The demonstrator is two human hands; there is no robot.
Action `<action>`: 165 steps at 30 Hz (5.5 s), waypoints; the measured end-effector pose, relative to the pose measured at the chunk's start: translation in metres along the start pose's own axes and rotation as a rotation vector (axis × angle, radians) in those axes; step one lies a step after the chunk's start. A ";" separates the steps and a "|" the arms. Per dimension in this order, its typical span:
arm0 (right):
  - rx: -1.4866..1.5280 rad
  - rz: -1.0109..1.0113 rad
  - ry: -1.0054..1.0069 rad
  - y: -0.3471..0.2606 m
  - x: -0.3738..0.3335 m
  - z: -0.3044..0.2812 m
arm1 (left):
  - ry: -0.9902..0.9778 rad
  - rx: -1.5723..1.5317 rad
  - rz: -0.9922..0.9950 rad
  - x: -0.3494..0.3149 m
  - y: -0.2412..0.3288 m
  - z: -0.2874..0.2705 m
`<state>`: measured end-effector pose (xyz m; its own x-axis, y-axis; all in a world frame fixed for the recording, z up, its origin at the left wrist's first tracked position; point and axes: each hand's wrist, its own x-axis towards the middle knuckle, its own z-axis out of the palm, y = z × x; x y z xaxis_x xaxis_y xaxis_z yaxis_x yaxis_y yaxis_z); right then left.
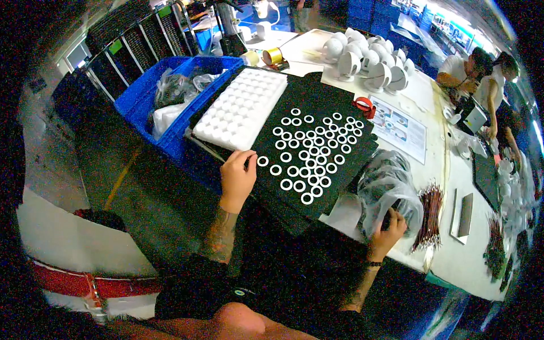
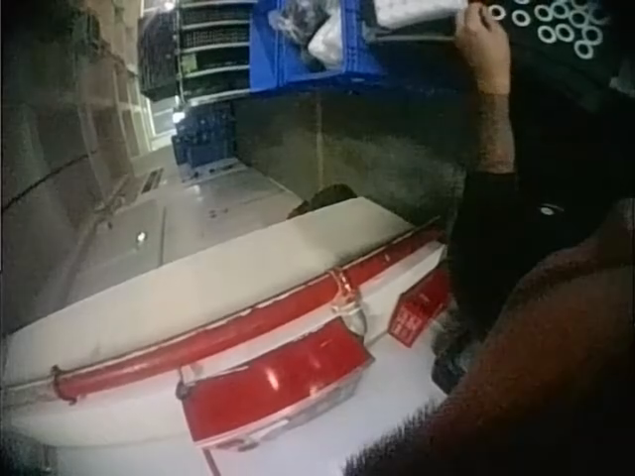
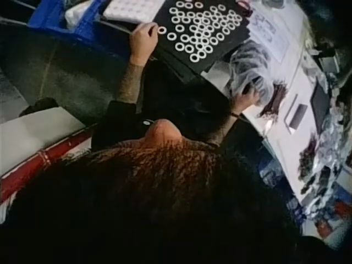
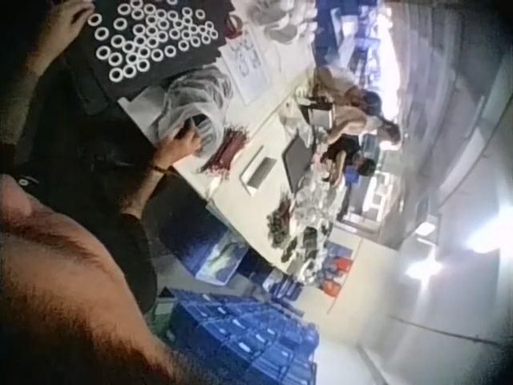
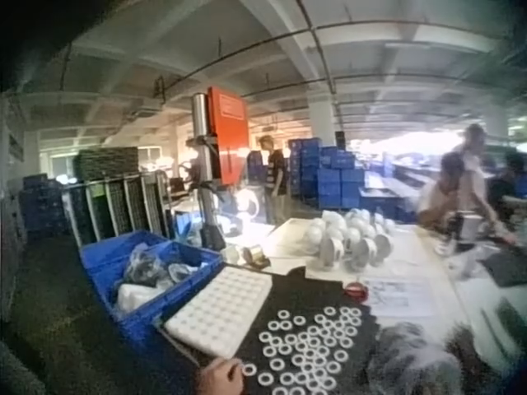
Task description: Organizing white circular components into a storage tray and handling plastic-housed electronic parts at a production workstation.
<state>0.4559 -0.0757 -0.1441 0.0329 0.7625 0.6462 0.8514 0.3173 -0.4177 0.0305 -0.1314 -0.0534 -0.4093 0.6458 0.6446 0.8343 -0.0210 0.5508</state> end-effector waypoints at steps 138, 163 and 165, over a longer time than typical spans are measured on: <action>1.058 0.416 -0.522 -0.209 -0.029 0.020 | -0.495 -1.002 -0.392 -0.082 0.039 -0.005; 0.017 -0.005 0.034 0.012 0.003 0.013 | 0.085 0.067 0.200 -0.041 -0.010 0.000; -0.005 -0.013 -0.006 0.014 0.008 0.003 | 0.022 0.075 0.216 -0.047 -0.005 0.005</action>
<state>0.4667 -0.0639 -0.1465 0.0186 0.7614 0.6480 0.8541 0.3248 -0.4062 0.0470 -0.1581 -0.0893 -0.2259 0.6155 0.7550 0.9282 -0.0992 0.3586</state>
